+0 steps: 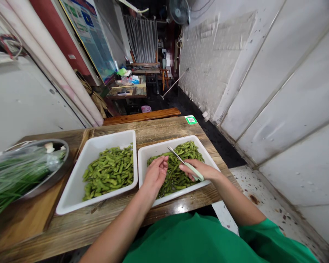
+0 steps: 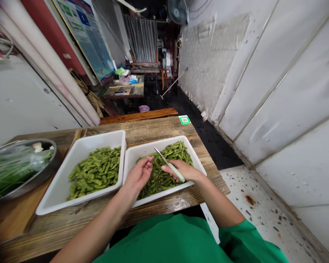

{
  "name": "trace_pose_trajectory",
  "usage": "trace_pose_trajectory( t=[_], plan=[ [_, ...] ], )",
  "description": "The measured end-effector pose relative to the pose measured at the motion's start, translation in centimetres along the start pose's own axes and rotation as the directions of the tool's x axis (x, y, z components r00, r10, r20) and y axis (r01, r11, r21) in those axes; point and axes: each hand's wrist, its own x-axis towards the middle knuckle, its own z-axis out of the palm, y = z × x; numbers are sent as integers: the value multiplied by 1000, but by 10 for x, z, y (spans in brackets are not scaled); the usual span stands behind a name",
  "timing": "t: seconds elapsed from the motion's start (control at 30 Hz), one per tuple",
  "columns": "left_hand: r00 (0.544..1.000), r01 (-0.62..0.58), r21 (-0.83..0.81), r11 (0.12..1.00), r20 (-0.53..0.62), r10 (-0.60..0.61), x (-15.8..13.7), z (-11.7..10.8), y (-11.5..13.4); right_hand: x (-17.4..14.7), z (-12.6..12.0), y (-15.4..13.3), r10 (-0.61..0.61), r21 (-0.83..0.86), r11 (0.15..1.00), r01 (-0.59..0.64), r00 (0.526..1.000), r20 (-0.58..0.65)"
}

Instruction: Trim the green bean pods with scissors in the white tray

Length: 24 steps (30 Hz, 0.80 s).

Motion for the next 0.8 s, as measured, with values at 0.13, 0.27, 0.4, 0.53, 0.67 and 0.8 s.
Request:
trace_pose_trajectory(
  t=[0.13, 0.27, 0.4, 0.53, 0.67, 0.8],
  plan=[
    [999, -34, -5, 999, 18, 34, 0, 0, 0, 1, -2, -1, -17, -20, 1000, 17, 1000, 8],
    [998, -40, 16, 999, 42, 39, -1, 0, -2, 1, -2, 0, -30, -31, 999, 31, 999, 22],
    [997, -16, 38, 999, 79, 13, -3, 1, -4, 2, -1, 2, -14, 4, 1000, 13, 999, 29],
    [999, 9, 23, 1000, 50, -10, -3, 0, -6, 2, -1, 6, 0, 19, 1000, 0, 1000, 19],
    [999, 39, 29, 999, -3, -39, -1, -2, -9, 3, -3, 10, 15, -70, 997, -14, 1000, 13],
    [996, 24, 99, 995, -91, -15, 1, -5, -9, 4, -6, 12, 81, -106, 991, -76, 996, 41]
  ],
)
